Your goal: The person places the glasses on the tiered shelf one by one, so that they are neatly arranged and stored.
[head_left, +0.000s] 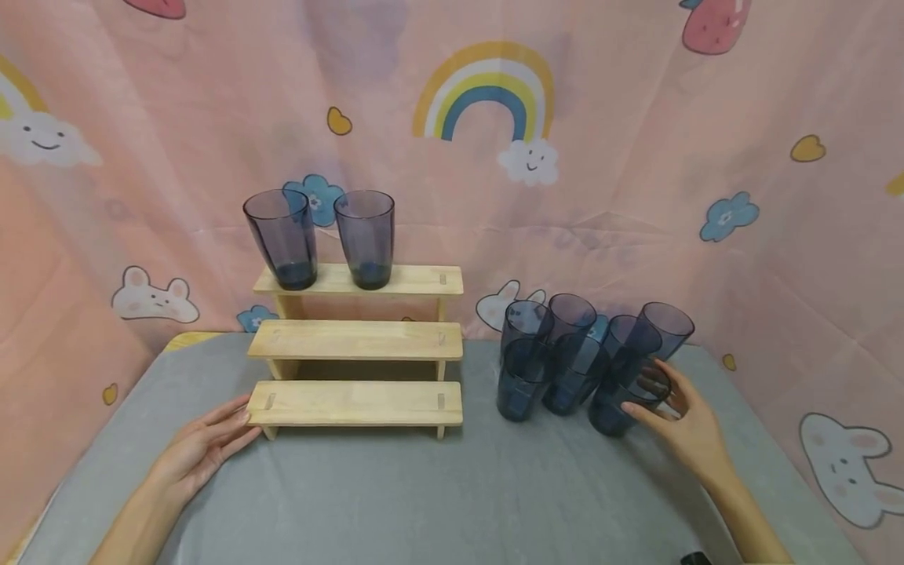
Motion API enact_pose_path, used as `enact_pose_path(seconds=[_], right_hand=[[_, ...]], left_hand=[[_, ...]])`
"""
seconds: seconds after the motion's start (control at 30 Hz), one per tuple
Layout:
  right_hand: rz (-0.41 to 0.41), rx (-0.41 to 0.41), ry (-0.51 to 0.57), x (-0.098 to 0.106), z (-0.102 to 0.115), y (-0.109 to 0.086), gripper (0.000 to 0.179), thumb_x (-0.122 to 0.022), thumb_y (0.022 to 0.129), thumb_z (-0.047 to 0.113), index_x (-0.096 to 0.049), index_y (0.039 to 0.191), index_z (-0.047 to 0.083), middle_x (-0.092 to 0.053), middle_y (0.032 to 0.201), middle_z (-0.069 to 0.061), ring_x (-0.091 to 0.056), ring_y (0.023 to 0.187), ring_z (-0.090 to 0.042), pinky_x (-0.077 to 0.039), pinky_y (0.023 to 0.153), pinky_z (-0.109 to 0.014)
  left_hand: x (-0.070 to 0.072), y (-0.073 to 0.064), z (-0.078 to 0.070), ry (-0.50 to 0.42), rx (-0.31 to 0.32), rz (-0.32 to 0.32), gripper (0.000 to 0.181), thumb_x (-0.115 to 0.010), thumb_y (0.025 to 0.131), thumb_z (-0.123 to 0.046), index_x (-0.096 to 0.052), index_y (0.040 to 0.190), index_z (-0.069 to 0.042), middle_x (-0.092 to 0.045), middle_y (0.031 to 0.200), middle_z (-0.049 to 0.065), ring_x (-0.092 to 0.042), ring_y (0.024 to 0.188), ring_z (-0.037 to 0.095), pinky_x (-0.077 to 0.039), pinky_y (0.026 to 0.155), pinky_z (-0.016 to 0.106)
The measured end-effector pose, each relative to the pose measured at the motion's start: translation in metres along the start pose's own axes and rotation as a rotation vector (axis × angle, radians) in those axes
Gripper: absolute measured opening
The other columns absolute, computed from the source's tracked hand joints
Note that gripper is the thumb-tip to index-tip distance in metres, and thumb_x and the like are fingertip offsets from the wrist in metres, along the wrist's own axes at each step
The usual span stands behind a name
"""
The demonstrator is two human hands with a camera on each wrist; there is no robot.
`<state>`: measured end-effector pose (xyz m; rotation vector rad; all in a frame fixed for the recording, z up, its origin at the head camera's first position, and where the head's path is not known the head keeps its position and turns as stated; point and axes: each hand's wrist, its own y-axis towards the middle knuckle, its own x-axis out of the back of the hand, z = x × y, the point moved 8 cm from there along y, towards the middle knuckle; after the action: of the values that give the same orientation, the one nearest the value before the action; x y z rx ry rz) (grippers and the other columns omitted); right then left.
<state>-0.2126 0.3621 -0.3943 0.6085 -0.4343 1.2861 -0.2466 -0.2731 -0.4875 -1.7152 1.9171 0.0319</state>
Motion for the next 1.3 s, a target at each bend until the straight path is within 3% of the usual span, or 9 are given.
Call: enact_pose_path(seconds=[0.13, 0.23, 0.37, 0.43, 0.53, 0.67, 1.0, 1.17, 1.3], right_hand=[[-0.013, 0.004, -0.018, 0.000, 0.000, 0.001, 0.089, -0.078, 0.087, 0.029, -0.025, 0.156, 0.010, -0.038, 0.148, -0.024, -0.041, 0.129, -0.050, -0.052, 0.096, -0.020], [-0.031, 0.007, -0.020, 0.002, 0.001, 0.001, 0.088, -0.079, 0.085, 0.029, -0.028, 0.155, 0.009, -0.042, 0.146, -0.024, -0.045, 0.125, -0.050, -0.045, 0.077, 0.002], [-0.045, -0.005, -0.043, 0.004, 0.001, 0.001, 0.088, -0.080, 0.084, 0.032, -0.032, 0.153, 0.008, -0.045, 0.143, -0.024, -0.048, 0.123, -0.049, -0.046, 0.074, 0.002], [-0.053, -0.008, -0.059, 0.005, 0.002, 0.000, 0.088, -0.081, 0.083, 0.033, -0.033, 0.153, 0.008, -0.046, 0.142, -0.023, -0.053, 0.122, -0.041, -0.047, 0.075, 0.001], [-0.066, 0.008, -0.053, 0.005, 0.004, -0.002, 0.088, -0.082, 0.081, 0.032, -0.036, 0.151, 0.007, -0.050, 0.139, -0.022, -0.059, 0.114, -0.011, -0.050, 0.076, -0.002], [-0.082, 0.039, -0.030, 0.007, 0.006, -0.004, 0.086, -0.084, 0.080, 0.027, -0.039, 0.150, 0.005, -0.055, 0.133, -0.018, -0.050, 0.100, 0.018, -0.052, 0.077, -0.005], [-0.115, 0.081, -0.010, 0.017, 0.017, -0.005, 0.081, -0.084, 0.080, 0.022, -0.042, 0.147, 0.004, -0.057, 0.118, 0.015, -0.053, 0.098, 0.016, -0.052, 0.077, -0.004], [-0.126, 0.047, -0.082, 0.030, 0.027, -0.004, 0.081, -0.084, 0.080, 0.029, -0.043, 0.148, 0.009, -0.060, 0.118, 0.011, -0.053, 0.101, 0.012, -0.047, 0.077, -0.002], [-0.121, -0.003, -0.131, 0.038, 0.035, -0.001, 0.083, -0.082, 0.081, 0.034, -0.041, 0.150, 0.014, -0.058, 0.131, -0.009, -0.059, 0.118, -0.022, -0.054, 0.093, -0.038]], left_hand=[[0.000, -0.001, 0.000, 0.000, 0.003, -0.012, 0.023, -0.063, 0.097, -0.009, -0.068, 0.100, -0.031, -0.057, 0.115, -0.013, -0.065, 0.102, 0.009, -0.052, 0.101, 0.031], [0.001, 0.000, 0.002, 0.012, 0.009, -0.022, 0.022, -0.064, 0.097, -0.010, -0.067, 0.100, -0.032, -0.042, 0.138, 0.003, -0.064, 0.103, 0.009, -0.050, 0.103, 0.031], [0.001, 0.001, 0.002, 0.013, 0.013, -0.021, 0.022, -0.062, 0.098, -0.010, -0.066, 0.101, -0.032, -0.020, 0.151, 0.010, -0.064, 0.104, 0.008, -0.049, 0.103, 0.031], [0.002, 0.001, 0.002, 0.002, 0.019, -0.017, 0.023, -0.061, 0.098, -0.009, -0.067, 0.101, -0.031, -0.032, 0.145, 0.007, -0.064, 0.103, 0.008, -0.050, 0.103, 0.031], [0.001, 0.000, 0.002, -0.016, 0.017, 0.001, 0.024, -0.059, 0.099, -0.007, -0.068, 0.101, -0.029, -0.051, 0.124, -0.007, -0.064, 0.103, 0.010, -0.051, 0.101, 0.031], [-0.002, 0.000, -0.001, -0.029, 0.001, 0.026, 0.024, -0.056, 0.100, -0.005, -0.067, 0.102, -0.026, -0.061, 0.109, -0.012, -0.065, 0.103, 0.011, -0.052, 0.100, 0.031], [-0.003, 0.001, -0.001, -0.047, 0.001, 0.035, 0.026, -0.054, 0.101, -0.003, -0.068, 0.101, -0.025, -0.061, 0.111, -0.010, -0.065, 0.102, 0.011, -0.052, 0.099, 0.032], [-0.001, 0.001, 0.002, -0.024, 0.010, 0.018, 0.022, -0.057, 0.100, -0.005, -0.064, 0.109, -0.023, -0.045, 0.133, 0.001, -0.065, 0.104, 0.010, -0.050, 0.102, 0.033], [0.000, 0.001, 0.003, -0.008, 0.019, 0.001, 0.028, -0.058, 0.099, -0.006, -0.057, 0.124, -0.019, -0.045, 0.136, 0.000, -0.064, 0.103, 0.009, -0.050, 0.102, 0.032]])
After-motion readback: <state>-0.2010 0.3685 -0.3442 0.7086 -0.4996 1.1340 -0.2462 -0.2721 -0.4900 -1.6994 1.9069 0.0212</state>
